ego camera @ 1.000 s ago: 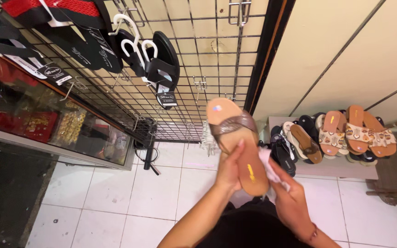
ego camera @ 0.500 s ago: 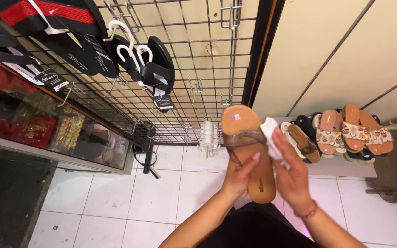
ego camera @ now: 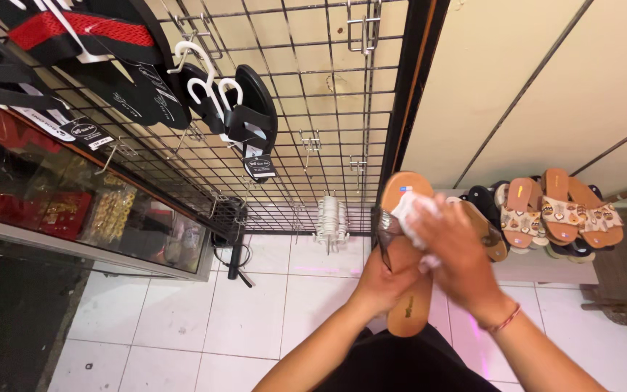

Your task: The person wipes the straps, sides, and soles of different sandals with a white cloth, places them back on a shelf, and attaches labels to footwear on a display rack.

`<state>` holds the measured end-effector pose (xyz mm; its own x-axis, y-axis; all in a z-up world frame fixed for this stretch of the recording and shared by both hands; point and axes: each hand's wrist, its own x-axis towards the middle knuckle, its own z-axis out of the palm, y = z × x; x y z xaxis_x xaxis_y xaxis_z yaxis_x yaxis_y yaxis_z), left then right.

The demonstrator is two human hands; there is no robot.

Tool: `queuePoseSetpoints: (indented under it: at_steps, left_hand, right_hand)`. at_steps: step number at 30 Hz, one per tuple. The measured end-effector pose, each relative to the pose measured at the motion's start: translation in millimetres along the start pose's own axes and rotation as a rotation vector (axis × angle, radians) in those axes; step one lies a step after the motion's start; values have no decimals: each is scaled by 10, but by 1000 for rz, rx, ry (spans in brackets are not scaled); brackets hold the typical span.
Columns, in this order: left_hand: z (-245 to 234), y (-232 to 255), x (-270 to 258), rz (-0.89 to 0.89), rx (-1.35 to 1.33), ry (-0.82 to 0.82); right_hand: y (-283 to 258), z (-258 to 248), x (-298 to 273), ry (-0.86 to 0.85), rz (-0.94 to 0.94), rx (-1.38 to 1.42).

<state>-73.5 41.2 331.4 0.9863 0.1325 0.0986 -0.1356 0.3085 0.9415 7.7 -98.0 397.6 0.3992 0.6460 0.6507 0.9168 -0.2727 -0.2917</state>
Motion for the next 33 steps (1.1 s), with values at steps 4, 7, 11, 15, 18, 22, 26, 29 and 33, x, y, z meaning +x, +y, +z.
queuePoseSetpoints:
  at_steps: [4,7,11,15,18,22,26,29,33]
  left_hand:
    - [26,79,-38,-59,20,-21]
    - [-16,103,-69,1,95,14]
    - [-12,116,-143,-102,113,-56]
    - [-30,98,-118,-138,87,-74]
    - [-31,117,-162,-180,51,-111]
    - [12,125,-150,-121,159,-114]
    - [31,66,-174,-201,127,-95]
    - [-23,23,-136,-138,63,-48]
    - [-230,-8,-52,28,59,-81]
  right_hand:
    - [-155,-24,59,-16,136,48]
    - [-143,-23,60,-31,91,78]
    - [-45,-55,130,50,159,0]
    - [-155,-41,125,-76,-12,97]
    - [-39,-97,243,0,62,57]
    - [-166,-118,274,3,-4,70]
    - [77,-168,327,45,61,93]
    - [150,-107,174,94,916,725]
    - [133,-63,-97,58,391,309]
